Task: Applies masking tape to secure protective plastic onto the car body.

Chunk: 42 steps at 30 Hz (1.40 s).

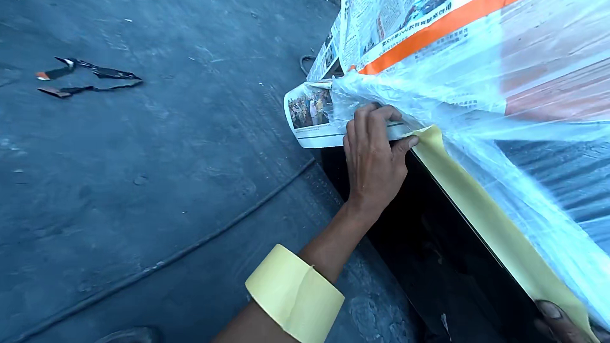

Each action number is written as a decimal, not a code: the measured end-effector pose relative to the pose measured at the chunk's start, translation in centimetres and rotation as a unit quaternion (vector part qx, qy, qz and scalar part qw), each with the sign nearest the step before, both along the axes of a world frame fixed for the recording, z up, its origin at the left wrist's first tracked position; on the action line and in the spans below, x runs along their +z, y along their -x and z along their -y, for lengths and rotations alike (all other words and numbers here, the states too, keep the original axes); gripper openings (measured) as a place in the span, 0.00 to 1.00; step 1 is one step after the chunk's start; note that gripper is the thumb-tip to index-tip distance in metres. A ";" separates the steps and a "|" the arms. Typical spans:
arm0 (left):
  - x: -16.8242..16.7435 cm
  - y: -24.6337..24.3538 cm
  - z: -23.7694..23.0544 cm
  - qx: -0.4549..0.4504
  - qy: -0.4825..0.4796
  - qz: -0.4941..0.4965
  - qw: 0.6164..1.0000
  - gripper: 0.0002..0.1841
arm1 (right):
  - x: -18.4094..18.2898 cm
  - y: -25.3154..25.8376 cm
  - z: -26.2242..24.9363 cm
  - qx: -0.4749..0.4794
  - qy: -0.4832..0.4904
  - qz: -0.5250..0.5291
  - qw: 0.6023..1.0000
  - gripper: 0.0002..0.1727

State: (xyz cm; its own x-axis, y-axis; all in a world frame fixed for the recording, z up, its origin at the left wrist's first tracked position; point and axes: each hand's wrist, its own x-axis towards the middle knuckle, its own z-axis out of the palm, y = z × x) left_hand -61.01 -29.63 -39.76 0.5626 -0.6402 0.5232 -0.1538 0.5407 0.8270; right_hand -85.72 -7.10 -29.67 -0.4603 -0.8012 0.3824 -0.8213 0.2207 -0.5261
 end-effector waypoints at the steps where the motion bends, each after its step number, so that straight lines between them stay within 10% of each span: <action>1: 0.1 0.3 -0.2 0.004 -0.009 -0.010 1.000 0.19 | -0.1 -0.1 0.2 -0.004 0.000 0.001 1.000 0.15; 6: 0.2 2.2 -1.2 0.009 -0.047 -0.018 0.999 0.04 | 0.1 -0.4 0.4 -0.038 -0.020 -0.029 0.999 0.14; 18: 0.6 2.2 -1.0 -0.009 -0.084 -0.126 0.988 0.23 | 0.1 -1.0 0.3 -0.116 -0.066 -0.116 0.984 0.19; 24: 0.4 2.7 -1.1 0.036 -0.061 -0.074 0.995 0.21 | 1.1 -0.5 -0.4 -0.209 -0.171 -0.182 0.945 0.37; 37: 0.6 1.0 -1.1 -0.021 -0.120 -0.094 0.988 0.30 | 1.9 4.7 -5.2 -0.297 -0.210 -0.046 0.930 0.35; 42: -0.4 0.6 -3.9 -0.036 -0.080 -0.020 0.996 0.22 | 3.5 1.7 -7.6 -0.246 -0.316 -0.151 0.904 0.41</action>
